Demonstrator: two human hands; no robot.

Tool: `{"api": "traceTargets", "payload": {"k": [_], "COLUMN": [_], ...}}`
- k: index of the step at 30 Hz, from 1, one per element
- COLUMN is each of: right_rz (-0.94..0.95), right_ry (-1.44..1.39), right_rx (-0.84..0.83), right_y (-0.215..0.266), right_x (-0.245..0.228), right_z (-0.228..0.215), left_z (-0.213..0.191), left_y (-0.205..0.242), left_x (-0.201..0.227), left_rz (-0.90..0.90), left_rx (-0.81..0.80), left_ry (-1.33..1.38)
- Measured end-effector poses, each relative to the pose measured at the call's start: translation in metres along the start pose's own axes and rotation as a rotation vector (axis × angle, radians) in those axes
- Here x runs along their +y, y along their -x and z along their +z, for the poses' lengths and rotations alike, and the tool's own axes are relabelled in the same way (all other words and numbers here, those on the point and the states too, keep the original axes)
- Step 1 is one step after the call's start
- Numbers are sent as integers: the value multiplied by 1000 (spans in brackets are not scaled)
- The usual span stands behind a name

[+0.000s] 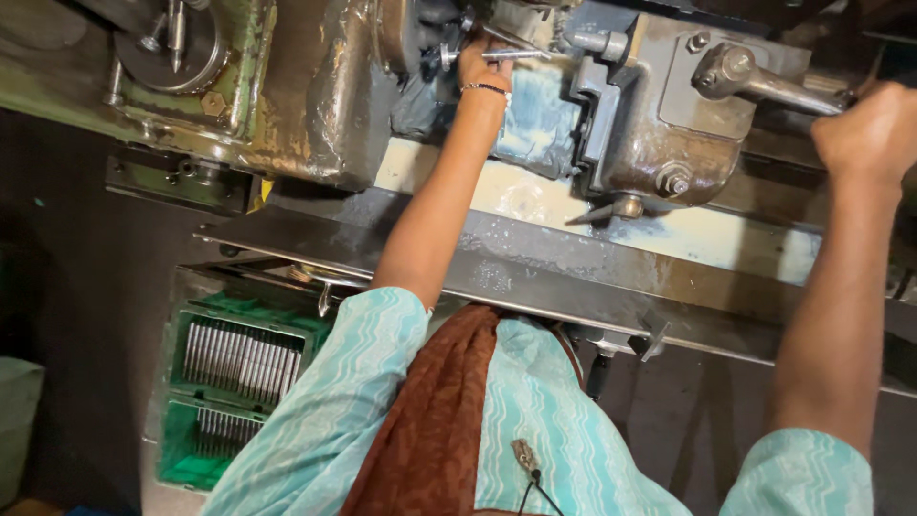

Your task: The person repeatedly picks up small cylindrical metal pieces from a green bin, places them into a press machine, and operates the lever to process them. After each cycle, the processed piece is returned to the bin. The task continues in a repetitive loop throughout the clip.

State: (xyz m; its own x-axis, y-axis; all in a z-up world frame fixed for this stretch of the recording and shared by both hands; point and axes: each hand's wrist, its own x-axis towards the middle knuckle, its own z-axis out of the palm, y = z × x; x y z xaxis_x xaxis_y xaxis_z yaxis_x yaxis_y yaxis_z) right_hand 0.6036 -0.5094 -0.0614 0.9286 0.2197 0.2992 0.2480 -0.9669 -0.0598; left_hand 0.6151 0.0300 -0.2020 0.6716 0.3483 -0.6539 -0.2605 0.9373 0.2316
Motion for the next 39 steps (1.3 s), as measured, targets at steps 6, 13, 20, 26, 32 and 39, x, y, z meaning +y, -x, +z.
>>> {"api": "traceTargets", "payload": {"k": [6,13,20,26,32,39], "right_rz": [10,40,112,144,80,419], "right_ry": [7,287,287,333,193,-73], "right_rx": [-31,-11,113,170,148,285], "right_y": [-6,-12,52,47,10,146], "right_x": [4,-10,-49,-57,-54,-50], "right_z": [2,-6,-23,-18,-35,-62], "left_z": [10,12,19,18,23,4], "left_y": [3,4,0,-7,-10,-11], "left_x": [-2,-4,-11,-8,0,6], "left_rz": [-8,-43,-100,-8,-89,-36], "left_rx": [-21,8,4,-14,59,128], "left_ry": [26,73,87,69,83,2]}}
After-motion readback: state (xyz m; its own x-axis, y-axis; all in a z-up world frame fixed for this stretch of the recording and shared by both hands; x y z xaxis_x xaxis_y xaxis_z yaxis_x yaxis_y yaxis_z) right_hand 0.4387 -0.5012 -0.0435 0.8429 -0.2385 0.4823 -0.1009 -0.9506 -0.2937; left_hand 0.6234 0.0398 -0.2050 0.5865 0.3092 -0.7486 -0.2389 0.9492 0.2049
